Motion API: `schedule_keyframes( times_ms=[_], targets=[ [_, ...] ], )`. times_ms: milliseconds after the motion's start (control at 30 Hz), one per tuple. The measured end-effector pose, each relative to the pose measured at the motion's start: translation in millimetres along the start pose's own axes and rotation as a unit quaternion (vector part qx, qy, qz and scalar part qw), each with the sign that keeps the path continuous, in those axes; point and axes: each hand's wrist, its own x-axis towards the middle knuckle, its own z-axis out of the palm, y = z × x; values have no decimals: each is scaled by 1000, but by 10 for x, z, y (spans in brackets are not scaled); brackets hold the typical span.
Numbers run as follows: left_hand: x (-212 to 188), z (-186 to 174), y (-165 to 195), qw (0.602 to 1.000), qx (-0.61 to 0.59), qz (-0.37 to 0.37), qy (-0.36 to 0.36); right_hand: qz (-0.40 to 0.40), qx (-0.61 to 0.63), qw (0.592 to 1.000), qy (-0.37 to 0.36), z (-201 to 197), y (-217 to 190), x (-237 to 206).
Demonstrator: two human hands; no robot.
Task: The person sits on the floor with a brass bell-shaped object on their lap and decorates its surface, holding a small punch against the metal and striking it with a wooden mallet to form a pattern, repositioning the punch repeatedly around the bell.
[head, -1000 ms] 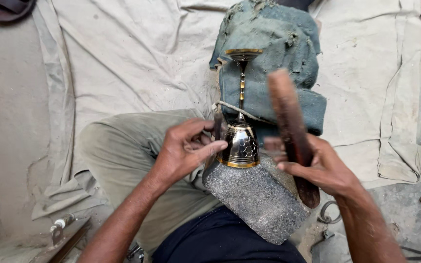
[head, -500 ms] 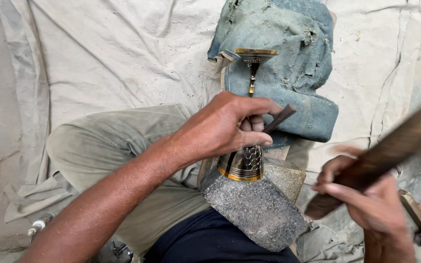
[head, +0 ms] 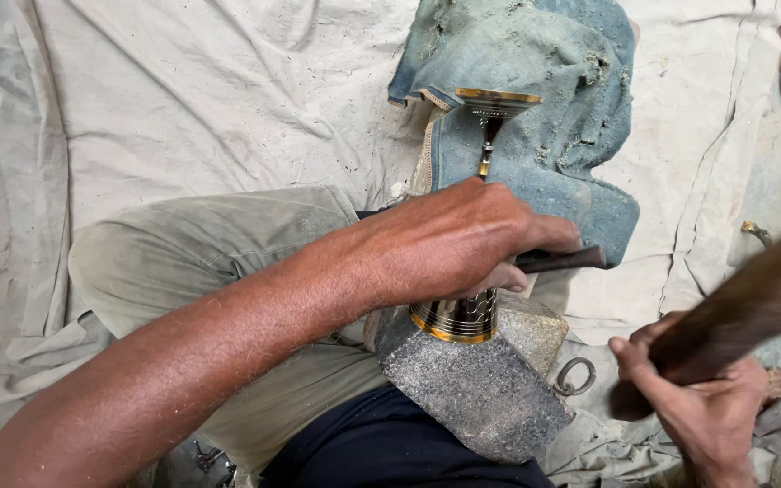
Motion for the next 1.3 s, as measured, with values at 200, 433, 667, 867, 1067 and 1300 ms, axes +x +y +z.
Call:
schedule_keyframes(
  times_ms=[200,433,667,867,1067,1300],
  targets=[
    [20,36,59,997,34,4,-70,66,-90,992,66,63,54,-241],
    [3,-22,118,995,49,36,-75,-51,-96,984,139,114,194,-471],
    [-35,-38,171,986,100,8,-134,-99,-302,946,64,98,138,-334],
    [-205,23,78,998,28,59,-18,41,-204,977,50,156,67,-305],
    [-497,96,-157,983,-85,-66,150,53,137,989,9,113,-186,-71],
    [-505,210,-155,979,-92,-80,161,79,34,995,-47,-66,-549,201]
  ],
)
